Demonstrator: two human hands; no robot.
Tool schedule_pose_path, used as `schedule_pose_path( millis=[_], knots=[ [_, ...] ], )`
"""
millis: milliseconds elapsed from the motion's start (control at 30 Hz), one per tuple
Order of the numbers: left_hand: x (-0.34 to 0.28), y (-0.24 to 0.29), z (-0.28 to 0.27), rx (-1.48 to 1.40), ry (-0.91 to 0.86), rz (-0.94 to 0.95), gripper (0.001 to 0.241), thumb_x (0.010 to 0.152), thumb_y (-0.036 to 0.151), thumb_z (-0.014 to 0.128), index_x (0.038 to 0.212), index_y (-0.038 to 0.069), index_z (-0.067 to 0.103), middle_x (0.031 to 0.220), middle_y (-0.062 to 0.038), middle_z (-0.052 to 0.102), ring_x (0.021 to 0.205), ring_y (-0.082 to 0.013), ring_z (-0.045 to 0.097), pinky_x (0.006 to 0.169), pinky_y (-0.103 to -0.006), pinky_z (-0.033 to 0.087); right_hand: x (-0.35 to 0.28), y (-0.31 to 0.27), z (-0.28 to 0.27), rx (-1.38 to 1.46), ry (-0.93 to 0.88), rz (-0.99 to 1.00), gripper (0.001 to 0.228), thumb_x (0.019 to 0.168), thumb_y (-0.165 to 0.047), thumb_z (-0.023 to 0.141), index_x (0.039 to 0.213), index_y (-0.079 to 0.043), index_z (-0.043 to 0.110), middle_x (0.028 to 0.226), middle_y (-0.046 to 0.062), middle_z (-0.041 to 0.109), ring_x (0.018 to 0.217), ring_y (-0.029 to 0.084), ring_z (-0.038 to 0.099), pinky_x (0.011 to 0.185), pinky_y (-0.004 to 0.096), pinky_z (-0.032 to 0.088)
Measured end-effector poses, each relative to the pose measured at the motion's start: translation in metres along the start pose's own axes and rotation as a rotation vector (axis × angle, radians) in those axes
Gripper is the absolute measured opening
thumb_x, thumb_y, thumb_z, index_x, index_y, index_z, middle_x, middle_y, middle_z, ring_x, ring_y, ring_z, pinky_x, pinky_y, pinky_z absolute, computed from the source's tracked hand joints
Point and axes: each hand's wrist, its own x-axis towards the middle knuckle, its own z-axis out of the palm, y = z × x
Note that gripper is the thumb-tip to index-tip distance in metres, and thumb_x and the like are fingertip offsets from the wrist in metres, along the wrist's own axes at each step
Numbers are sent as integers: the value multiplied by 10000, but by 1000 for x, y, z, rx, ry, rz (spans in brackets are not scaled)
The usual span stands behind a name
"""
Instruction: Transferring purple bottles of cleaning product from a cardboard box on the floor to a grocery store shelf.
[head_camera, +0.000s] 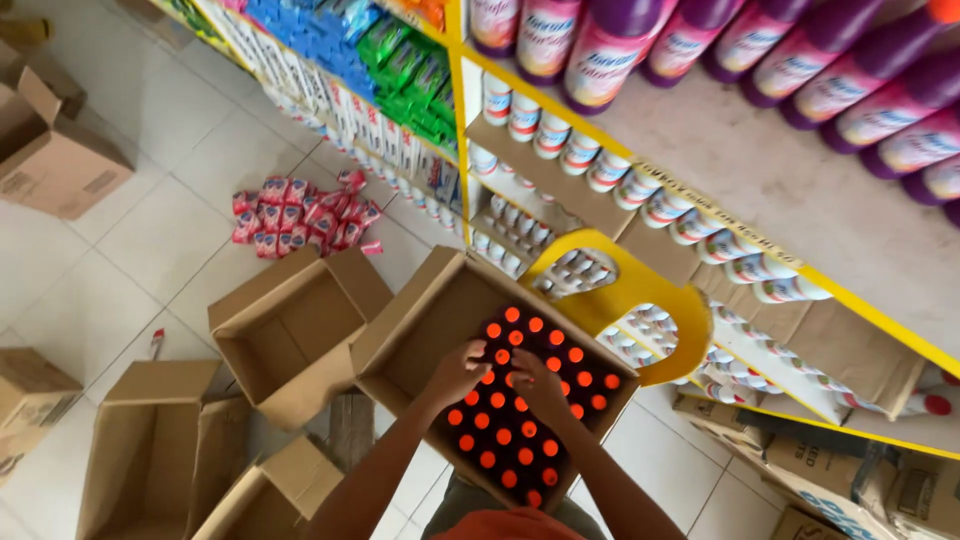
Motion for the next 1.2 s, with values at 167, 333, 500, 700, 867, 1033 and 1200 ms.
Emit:
schedule_pose_path(
  millis=[167, 333, 500, 700, 867, 1033, 1200],
  knots=[
    [-26, -100, -18, 226, 110, -173, 607, 859, 209, 757, 1406, 59, 541, 1334, -217, 660, 1202, -326, 691, 996, -398, 557, -22, 56, 87, 127, -246, 240, 653, 849, -83, 705, 1456, -123, 469, 1307, 103, 646, 1068, 223, 722, 852, 355, 614],
    [-23, -109, -24, 460, 18, -435, 710, 913, 225, 733, 1533, 115, 405, 1314, -238, 621, 1250, -418, 574, 1057, -463, 466, -7, 89, 150, -142, -293, 187, 614, 908, -29, 597, 1504, -138, 497, 1328, 160, 705, 1113, 292, 724, 931, 345, 576],
    [6, -223, 5, 334, 95, -332, 703, 859, 136, 754, 1492, 85, 452, 1326, -219, 632, 1230, -388, 612, 1024, -438, 511, 8, 173, 213, 5, -220, 172, 670, 854, 64, 594, 1491, -86, 453, 1331, 181, 655, 1217, 272, 652, 973, 364, 554],
    [15, -238, 14, 211, 173, -281, 662, 808, 35, 703, 1439, 119, 522, 1205, -182, 716, 1151, -355, 683, 971, -413, 547, 23, 171, 224, 180, -326, 352, 692, 825, 145, 530, 1475, -84, 467, 1290, 145, 690, 1183, 238, 666, 940, 332, 564],
    [-7, -160, -7, 164, 253, -186, 498, 782, 39, 737, 1261, 103, 617, 1154, -195, 716, 1122, -387, 667, 898, -437, 567, 17, 198, 229, 456, -318, 341, 688, 788, 215, 396, 1410, -37, 545, 1143, 148, 767, 1058, 227, 734, 888, 289, 597],
    [-24, -108, -32, 238, 197, -113, 359, 842, 117, 754, 1187, 90, 660, 1036, -196, 738, 1002, -384, 713, 793, -436, 580, 16, 134, 174, 314, -274, 107, 620, 768, 216, 441, 1296, -24, 658, 1132, 75, 744, 1074, 189, 705, 843, 269, 555],
    [-44, -18, -51, 134, 77, 55, 344, 843, 182, 794, 1135, 52, 667, 920, -170, 754, 863, -281, 766, 747, -371, 582, -3, 24, 103, 229, -301, 75, 633, 756, 72, 683, 1357, -89, 567, 1277, 57, 656, 1195, 187, 618, 952, 334, 516]
  ],
)
